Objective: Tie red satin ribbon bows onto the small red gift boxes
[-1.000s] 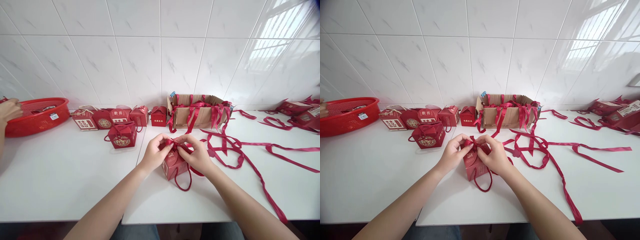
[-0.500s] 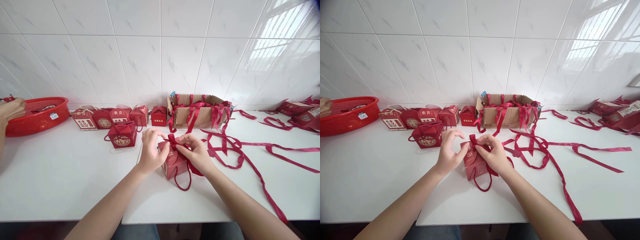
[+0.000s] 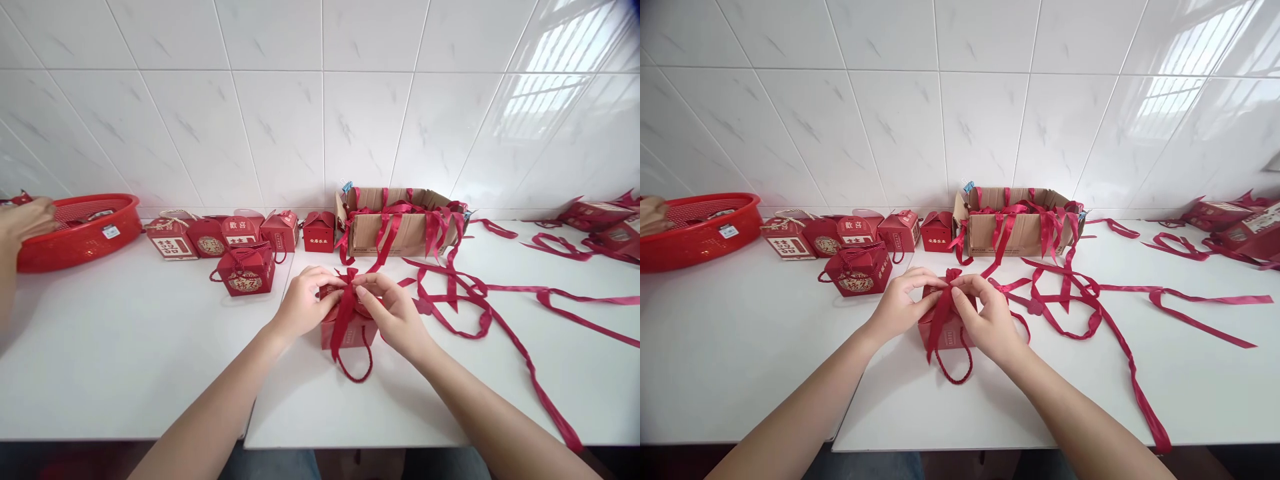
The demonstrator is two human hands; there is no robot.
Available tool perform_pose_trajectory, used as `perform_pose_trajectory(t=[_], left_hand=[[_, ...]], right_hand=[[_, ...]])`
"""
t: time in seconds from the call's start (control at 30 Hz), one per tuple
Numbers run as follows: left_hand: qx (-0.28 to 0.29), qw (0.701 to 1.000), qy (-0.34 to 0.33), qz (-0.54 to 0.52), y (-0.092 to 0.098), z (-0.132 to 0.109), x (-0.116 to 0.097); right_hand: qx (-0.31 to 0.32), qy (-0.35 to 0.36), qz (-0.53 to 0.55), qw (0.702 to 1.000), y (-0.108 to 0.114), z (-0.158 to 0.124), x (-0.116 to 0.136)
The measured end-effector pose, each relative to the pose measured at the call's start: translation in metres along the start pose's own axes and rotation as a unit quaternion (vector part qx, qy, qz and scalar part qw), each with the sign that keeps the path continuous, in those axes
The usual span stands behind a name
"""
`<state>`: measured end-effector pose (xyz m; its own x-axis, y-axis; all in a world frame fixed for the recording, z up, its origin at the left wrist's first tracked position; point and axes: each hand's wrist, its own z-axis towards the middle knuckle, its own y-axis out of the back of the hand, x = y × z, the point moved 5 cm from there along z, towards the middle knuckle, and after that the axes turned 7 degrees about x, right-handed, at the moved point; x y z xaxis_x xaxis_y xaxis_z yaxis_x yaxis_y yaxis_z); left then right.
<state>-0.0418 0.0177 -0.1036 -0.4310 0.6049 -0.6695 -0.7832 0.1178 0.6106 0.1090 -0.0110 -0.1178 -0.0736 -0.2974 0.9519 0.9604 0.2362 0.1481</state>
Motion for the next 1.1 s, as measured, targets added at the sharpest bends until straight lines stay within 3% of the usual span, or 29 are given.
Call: perform_pose_trajectory(t=[0.1, 0.27, 0.37, 0.47, 0.57, 0.77, 0.83, 0.93, 1.1], left_hand=[[0.022, 0.999, 0.002, -0.023, 0.003, 0.001, 0.007], [0.08, 0.994, 0.007, -0.067, 0.001, 0.001, 0.015], [0.081, 0.993, 0.013, -0.08, 0.001, 0.002, 0.016], [0.08, 0.993, 0.01, -0.085, 0.001, 0.002, 0.014], [0.079, 0.993, -0.004, -0.087, 0.001, 0.001, 0.013], [0.075, 0.993, -0.025, -0.093, 0.002, 0.002, 0.009], [0.068, 0.994, -0.026, -0.086, 0.003, 0.002, 0.008], [0.06, 0.995, -0.032, -0.072, 0.003, 0.002, 0.006], [0.047, 0.996, -0.05, -0.058, 0.005, 0.001, 0.003]], right_hand=[[0.022, -0.025, -0.013, 0.999, 0.001, -0.004, 0.007], [0.125, -0.045, -0.071, 0.988, 0.014, -0.005, 0.027], [0.104, -0.038, -0.175, 0.978, 0.033, 0.003, 0.036], [0.128, -0.091, -0.333, 0.93, 0.045, 0.016, 0.034], [0.22, -0.129, -0.393, 0.883, 0.044, 0.03, 0.029], [0.334, 0.0, -0.339, 0.88, 0.026, 0.051, 0.03], [0.329, 0.008, -0.333, 0.884, 0.026, 0.053, 0.028], [0.273, 0.004, -0.376, 0.886, 0.033, 0.054, 0.03], [0.269, -0.028, -0.45, 0.851, 0.035, 0.04, 0.044]])
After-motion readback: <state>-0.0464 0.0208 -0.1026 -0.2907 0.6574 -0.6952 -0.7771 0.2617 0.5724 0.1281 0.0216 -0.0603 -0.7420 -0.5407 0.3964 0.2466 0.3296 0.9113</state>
